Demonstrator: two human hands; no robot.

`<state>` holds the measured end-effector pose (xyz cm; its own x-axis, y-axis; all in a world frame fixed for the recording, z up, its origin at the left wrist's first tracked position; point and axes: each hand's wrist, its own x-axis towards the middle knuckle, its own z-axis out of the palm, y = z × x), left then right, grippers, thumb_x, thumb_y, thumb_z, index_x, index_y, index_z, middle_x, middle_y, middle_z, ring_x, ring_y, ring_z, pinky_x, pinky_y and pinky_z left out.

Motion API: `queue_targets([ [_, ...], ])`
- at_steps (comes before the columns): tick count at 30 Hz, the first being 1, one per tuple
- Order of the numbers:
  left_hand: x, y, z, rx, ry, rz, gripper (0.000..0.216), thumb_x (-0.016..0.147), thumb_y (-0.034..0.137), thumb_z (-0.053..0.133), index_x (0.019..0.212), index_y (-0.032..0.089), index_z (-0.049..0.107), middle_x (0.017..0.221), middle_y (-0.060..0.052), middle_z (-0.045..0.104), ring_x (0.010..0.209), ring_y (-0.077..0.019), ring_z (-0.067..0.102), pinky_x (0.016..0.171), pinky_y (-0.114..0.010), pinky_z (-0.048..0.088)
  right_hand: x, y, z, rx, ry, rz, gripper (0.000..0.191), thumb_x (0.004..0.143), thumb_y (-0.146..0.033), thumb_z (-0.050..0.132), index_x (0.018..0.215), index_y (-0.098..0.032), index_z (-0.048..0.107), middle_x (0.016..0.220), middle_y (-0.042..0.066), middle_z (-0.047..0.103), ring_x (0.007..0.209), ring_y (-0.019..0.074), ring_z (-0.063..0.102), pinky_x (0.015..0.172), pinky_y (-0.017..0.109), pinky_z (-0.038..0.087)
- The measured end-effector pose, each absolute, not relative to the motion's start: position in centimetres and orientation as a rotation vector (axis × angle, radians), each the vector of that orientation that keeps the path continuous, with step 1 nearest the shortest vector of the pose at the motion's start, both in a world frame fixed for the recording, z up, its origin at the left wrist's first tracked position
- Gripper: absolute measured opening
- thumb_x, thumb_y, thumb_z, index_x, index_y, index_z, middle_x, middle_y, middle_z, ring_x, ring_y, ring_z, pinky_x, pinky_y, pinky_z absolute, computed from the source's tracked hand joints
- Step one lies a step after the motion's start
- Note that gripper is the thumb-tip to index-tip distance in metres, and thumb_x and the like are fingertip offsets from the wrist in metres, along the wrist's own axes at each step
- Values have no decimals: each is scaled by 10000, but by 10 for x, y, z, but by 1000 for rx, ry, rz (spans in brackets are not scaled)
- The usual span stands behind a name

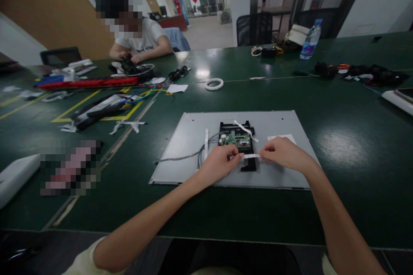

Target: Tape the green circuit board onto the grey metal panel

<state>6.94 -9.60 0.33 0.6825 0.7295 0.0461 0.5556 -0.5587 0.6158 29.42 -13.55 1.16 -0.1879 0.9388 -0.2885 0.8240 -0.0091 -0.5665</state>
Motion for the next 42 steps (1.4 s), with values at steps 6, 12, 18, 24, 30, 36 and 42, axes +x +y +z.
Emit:
queue_targets([
  [6, 72, -100, 3, 2486, 1111, 307, 268, 902, 343, 438, 808, 164, 614, 694, -21, 625, 615, -143, 557, 525, -238, 312, 293, -134, 10, -1878, -2099, 963, 308, 783, -396, 474, 687, -188, 679, 624, 8, 599, 601, 131, 510, 562, 255, 327],
  [12, 72, -101, -2, 2586, 1132, 287, 256, 905, 327, 418, 800, 179, 598, 660, -15, 614, 586, -148, 556, 486, -244, 273, 291, -135, 8, -1895, -2080, 940, 300, 786, -389, 476, 703, -192, 686, 619, 4, 597, 597, 128, 504, 554, 254, 314],
  [18, 73, -101, -3, 2577, 1112, 309, 252, 905, 327, 424, 788, 180, 592, 674, -10, 623, 600, -139, 567, 496, -237, 292, 291, -136, 12, -1910, -2068, 938, 296, 790, -386, 480, 706, -196, 692, 622, -1, 600, 602, 125, 510, 566, 255, 317],
  [24, 74, -102, -1, 2586, 1166, 223, 259, 902, 337, 429, 824, 174, 615, 712, -31, 645, 616, -158, 584, 515, -246, 329, 290, -134, 6, -1937, -2075, 900, 284, 784, -383, 496, 715, -203, 706, 641, 3, 621, 611, 131, 526, 562, 255, 318],
  [30, 75, -104, -2, 2636, 1179, 190, 259, 903, 350, 425, 858, 176, 612, 722, -46, 651, 643, -192, 609, 534, -263, 378, 288, -134, -1, -1964, -2075, 814, 309, 788, -424, 504, 699, -203, 702, 634, 12, 622, 602, 135, 526, 544, 258, 309],
  [36, 77, -106, -2, 2656, 1227, 144, 261, 899, 354, 431, 873, 173, 616, 736, -61, 654, 678, -210, 625, 569, -279, 417, 288, -134, 0, -1966, -2075, 758, 274, 780, -395, 525, 667, -198, 679, 624, 10, 607, 576, 122, 505, 528, 252, 302],
  [42, 76, -106, -2, 2652, 1202, 170, 251, 899, 346, 430, 874, 175, 611, 727, -53, 650, 661, -201, 618, 550, -269, 398, 292, -135, 6, -1935, -2039, 871, 252, 775, -390, 529, 734, -210, 700, 638, -1, 618, 602, 125, 522, 555, 250, 331],
])
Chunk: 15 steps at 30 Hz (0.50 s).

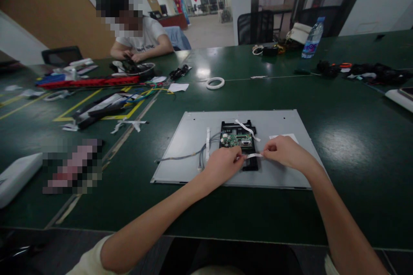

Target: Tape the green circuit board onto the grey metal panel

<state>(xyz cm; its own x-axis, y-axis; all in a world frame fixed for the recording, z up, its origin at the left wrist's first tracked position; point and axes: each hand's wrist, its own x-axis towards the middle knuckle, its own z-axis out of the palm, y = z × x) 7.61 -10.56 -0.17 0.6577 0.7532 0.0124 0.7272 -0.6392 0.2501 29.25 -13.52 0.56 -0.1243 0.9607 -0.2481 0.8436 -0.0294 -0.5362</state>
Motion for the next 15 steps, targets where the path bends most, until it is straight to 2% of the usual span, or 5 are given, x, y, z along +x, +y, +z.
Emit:
queue_targets([
  [15, 70, -101, 8, 2560, 1132, 267, 232, 913, 316, 422, 820, 171, 579, 699, -13, 628, 606, -140, 570, 510, -236, 312, 297, -138, 13, -1872, -1992, 930, 295, 758, -439, 536, 672, -184, 658, 596, 0, 589, 569, 120, 499, 537, 248, 322],
])
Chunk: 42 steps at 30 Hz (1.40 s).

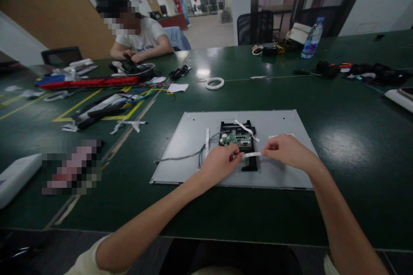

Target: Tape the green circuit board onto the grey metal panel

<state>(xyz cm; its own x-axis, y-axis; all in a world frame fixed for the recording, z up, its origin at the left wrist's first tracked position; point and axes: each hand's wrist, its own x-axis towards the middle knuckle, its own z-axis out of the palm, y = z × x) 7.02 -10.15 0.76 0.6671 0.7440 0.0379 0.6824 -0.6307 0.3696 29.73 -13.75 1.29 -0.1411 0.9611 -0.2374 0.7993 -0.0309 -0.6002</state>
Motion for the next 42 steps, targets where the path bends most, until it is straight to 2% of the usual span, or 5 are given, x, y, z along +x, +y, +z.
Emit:
queue_targets([
  [17, 74, -103, 3, 2684, 1165, 130, 270, 909, 347, 399, 879, 174, 605, 726, -50, 651, 655, -198, 614, 548, -267, 381, 292, -135, 4, -1937, -2062, 783, 246, 738, -389, 544, 663, -195, 675, 631, 17, 625, 584, 130, 526, 542, 255, 323],
  [24, 76, -103, -1, 2684, 1183, 96, 259, 899, 360, 427, 893, 179, 612, 755, -66, 658, 715, -222, 631, 613, -292, 424, 286, -133, -4, -1991, -2048, 781, 288, 744, -435, 538, 667, -192, 673, 656, 29, 638, 611, 152, 552, 551, 263, 341],
  [33, 76, -102, -1, 2694, 1170, 112, 259, 900, 346, 415, 879, 175, 608, 739, -63, 655, 678, -212, 624, 588, -285, 411, 287, -132, -5, -1995, -2070, 761, 288, 758, -429, 520, 682, -196, 673, 664, 28, 636, 616, 150, 545, 553, 260, 333],
  [42, 73, -100, 7, 2625, 1151, 170, 241, 888, 336, 439, 826, 173, 605, 707, -35, 640, 631, -165, 588, 553, -247, 369, 291, -137, 10, -1964, -2033, 765, 263, 747, -383, 523, 595, -190, 619, 575, 9, 582, 538, 116, 479, 524, 255, 306],
])
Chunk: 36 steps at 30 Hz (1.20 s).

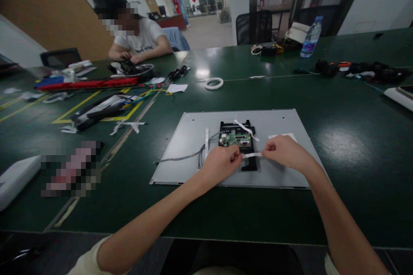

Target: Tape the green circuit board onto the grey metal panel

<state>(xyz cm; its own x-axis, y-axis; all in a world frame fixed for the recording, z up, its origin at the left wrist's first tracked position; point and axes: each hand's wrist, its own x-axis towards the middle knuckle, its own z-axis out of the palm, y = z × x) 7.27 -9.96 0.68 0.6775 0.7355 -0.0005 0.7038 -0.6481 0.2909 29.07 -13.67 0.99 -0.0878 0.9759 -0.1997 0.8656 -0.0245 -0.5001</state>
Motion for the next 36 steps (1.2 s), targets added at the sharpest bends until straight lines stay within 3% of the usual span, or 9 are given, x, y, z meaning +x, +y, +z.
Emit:
queue_targets([
  [11, 70, -98, 12, 2505, 1053, 434, 205, 877, 285, 454, 731, 174, 547, 619, 20, 570, 566, -107, 515, 525, -216, 306, 298, -139, 19, -1905, -1991, 923, 309, 769, -444, 524, 634, -190, 635, 591, -5, 572, 560, 111, 480, 539, 257, 322],
  [36, 74, -102, -2, 2746, 1092, 169, 235, 860, 331, 460, 771, 175, 613, 673, -38, 642, 625, -182, 602, 524, -257, 347, 292, -136, 2, -1953, -2087, 865, 265, 749, -402, 538, 658, -188, 664, 624, 11, 620, 589, 131, 538, 543, 260, 334],
])
